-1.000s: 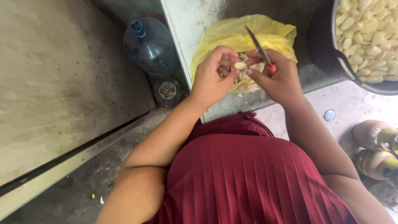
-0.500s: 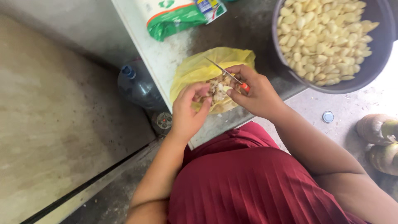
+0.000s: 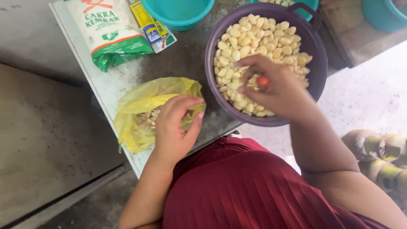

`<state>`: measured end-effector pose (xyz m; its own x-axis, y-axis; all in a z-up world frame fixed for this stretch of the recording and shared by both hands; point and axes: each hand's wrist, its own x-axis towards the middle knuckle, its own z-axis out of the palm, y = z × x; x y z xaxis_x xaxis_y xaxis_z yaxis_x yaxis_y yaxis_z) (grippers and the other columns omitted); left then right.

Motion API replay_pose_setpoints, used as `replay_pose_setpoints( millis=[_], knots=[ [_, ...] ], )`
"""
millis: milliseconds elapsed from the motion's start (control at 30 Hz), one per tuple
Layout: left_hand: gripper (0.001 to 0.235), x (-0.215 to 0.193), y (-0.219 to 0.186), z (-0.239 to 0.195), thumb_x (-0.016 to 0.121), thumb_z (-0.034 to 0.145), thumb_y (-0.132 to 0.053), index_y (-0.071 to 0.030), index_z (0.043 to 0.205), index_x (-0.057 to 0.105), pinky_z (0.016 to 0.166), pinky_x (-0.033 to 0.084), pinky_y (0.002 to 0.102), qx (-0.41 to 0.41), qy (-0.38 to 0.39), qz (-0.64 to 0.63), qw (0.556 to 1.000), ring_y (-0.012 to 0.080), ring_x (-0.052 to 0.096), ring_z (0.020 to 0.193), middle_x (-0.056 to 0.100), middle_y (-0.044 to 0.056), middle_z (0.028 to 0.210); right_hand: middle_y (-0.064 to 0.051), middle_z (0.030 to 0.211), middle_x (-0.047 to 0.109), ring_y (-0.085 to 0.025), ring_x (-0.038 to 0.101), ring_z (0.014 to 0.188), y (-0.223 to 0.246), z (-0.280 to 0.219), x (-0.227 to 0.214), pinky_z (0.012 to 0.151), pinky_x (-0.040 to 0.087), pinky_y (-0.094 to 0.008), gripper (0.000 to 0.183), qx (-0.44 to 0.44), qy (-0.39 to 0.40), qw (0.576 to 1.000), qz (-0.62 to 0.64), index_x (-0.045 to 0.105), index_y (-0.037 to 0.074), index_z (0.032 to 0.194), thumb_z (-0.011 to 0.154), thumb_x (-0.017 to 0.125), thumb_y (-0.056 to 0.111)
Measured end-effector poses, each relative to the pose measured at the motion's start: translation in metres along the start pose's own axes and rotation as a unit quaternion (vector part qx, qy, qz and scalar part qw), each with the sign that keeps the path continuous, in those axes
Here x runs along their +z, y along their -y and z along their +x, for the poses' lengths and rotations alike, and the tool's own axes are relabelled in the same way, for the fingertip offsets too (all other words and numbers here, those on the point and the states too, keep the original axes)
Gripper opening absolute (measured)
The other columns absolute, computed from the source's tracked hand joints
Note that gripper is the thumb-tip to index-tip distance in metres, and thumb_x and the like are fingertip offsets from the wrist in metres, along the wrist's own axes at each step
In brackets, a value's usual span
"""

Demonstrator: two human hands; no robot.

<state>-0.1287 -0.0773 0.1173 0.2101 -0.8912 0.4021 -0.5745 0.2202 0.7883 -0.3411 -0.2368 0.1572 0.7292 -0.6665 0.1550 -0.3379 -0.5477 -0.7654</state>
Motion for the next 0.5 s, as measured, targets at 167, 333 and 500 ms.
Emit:
replay_pose_setpoints(
  millis=[167, 333, 500],
  knots=[
    [0.025, 0.047, -0.02, 0.021, 0.074, 0.091, -0.006, -0.007, 0.116, 0.068, 0.099, 0.053, 0.04, -0.029, -0.021, 0.001, 0.999, 0.0322, 0.067, 0.114, 0.07, 0.01, 0.117, -0.009, 0.12, 0.067, -0.012, 0.069, 0.096, -0.087, 0.015, -0.077, 0.081, 0.056, -0.027, 0.035, -0.036, -0.118, 0.992, 0.002, 0.06, 0.001, 0.12, 0.087, 0.073, -0.002],
    [0.024, 0.08, -0.032, 0.033, 0.074, 0.092, -0.006, -0.008, 0.115, 0.068, 0.098, 0.054, 0.039, -0.06, -0.044, 0.011, 0.997, 0.0304, 0.068, 0.113, 0.071, 0.01, 0.117, -0.006, 0.101, 0.068, -0.014, 0.067, 0.094, -0.207, 0.058, -0.131, 0.082, 0.053, -0.029, 0.023, -0.019, -0.181, 0.982, -0.046, 0.059, -0.003, 0.113, 0.095, 0.073, -0.009],
    [0.025, 0.096, -0.039, 0.038, 0.073, 0.093, -0.007, -0.008, 0.117, 0.067, 0.097, 0.054, 0.039, -0.082, -0.062, 0.052, 0.993, 0.0315, 0.067, 0.113, 0.07, 0.01, 0.118, -0.002, 0.093, 0.06, -0.01, 0.056, 0.079, -0.27, 0.082, -0.138, 0.069, 0.044, -0.03, 0.008, 0.103, -0.226, 0.969, -0.017, 0.057, 0.0, 0.103, 0.1, 0.065, 0.002]
  ],
)
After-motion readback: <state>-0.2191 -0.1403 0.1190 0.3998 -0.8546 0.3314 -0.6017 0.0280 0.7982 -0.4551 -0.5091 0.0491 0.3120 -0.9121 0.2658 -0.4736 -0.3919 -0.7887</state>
